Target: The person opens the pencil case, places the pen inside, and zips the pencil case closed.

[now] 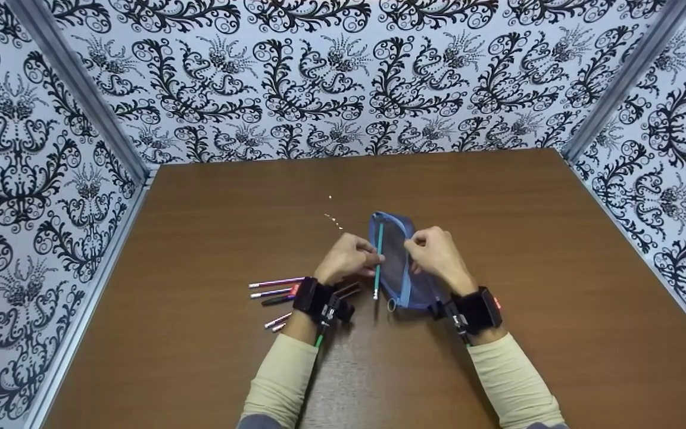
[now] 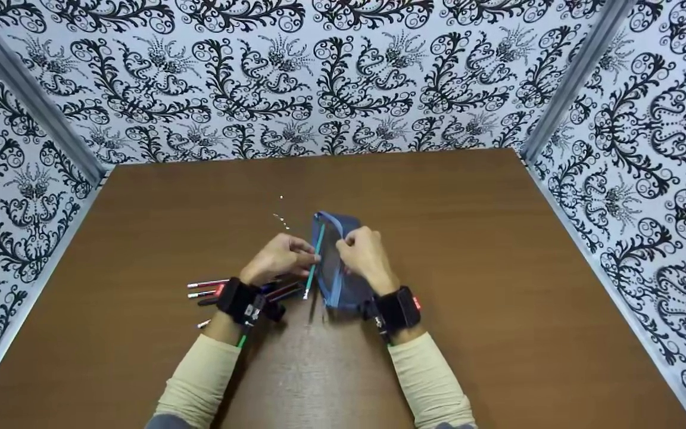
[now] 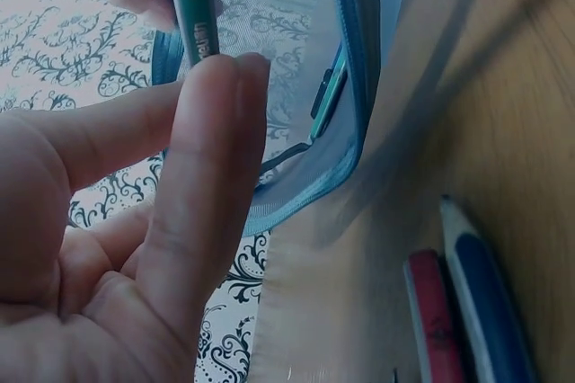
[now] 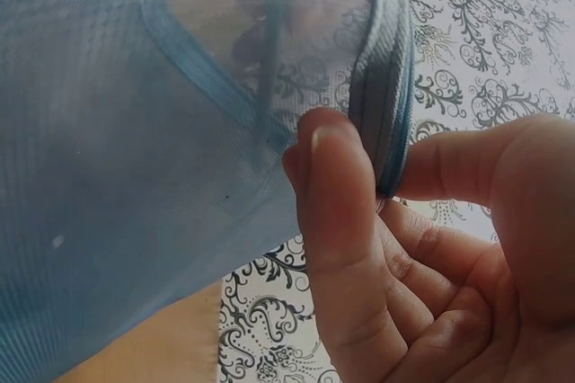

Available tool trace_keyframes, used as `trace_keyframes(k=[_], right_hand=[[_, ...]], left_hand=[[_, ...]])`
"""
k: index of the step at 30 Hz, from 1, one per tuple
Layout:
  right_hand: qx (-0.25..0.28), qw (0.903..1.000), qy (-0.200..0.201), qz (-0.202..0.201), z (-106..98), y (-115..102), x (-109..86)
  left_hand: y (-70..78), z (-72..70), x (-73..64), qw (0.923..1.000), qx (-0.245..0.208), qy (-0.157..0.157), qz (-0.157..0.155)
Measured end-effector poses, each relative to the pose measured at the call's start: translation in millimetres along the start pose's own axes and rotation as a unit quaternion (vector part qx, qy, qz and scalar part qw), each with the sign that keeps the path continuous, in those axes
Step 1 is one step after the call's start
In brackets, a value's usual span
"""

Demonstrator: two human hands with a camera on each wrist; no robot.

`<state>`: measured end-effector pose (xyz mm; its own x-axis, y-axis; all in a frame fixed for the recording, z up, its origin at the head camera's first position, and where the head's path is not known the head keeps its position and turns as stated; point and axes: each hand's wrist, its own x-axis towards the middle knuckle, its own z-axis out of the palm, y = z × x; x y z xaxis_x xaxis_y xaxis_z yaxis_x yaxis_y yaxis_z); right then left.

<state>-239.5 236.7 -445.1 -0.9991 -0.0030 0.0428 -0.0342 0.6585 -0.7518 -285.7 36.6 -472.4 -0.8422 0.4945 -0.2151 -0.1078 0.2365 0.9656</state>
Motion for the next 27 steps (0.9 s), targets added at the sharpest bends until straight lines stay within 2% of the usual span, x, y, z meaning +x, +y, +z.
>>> trace_keyframes(k=[8,17,27], right_hand=[[-0.002,1.0,0.004,-0.005,0.7,-0.3,-0.2],[0.001,1.0,-0.002,0.006,1.4,0.3,0.3],[-0.005,0.9999,0.001,-0.009,1.3,-1.1,-0.7]], left_hand=[[3.5,8.9,3.5,0.9998,-0.017,0.008,-0.005],[4.7,17.6,7.7,0.9997,-0.006,0.021,-0.011],[6.1,23.9,8.7,0.9996,0.005,0.028,-0.004]])
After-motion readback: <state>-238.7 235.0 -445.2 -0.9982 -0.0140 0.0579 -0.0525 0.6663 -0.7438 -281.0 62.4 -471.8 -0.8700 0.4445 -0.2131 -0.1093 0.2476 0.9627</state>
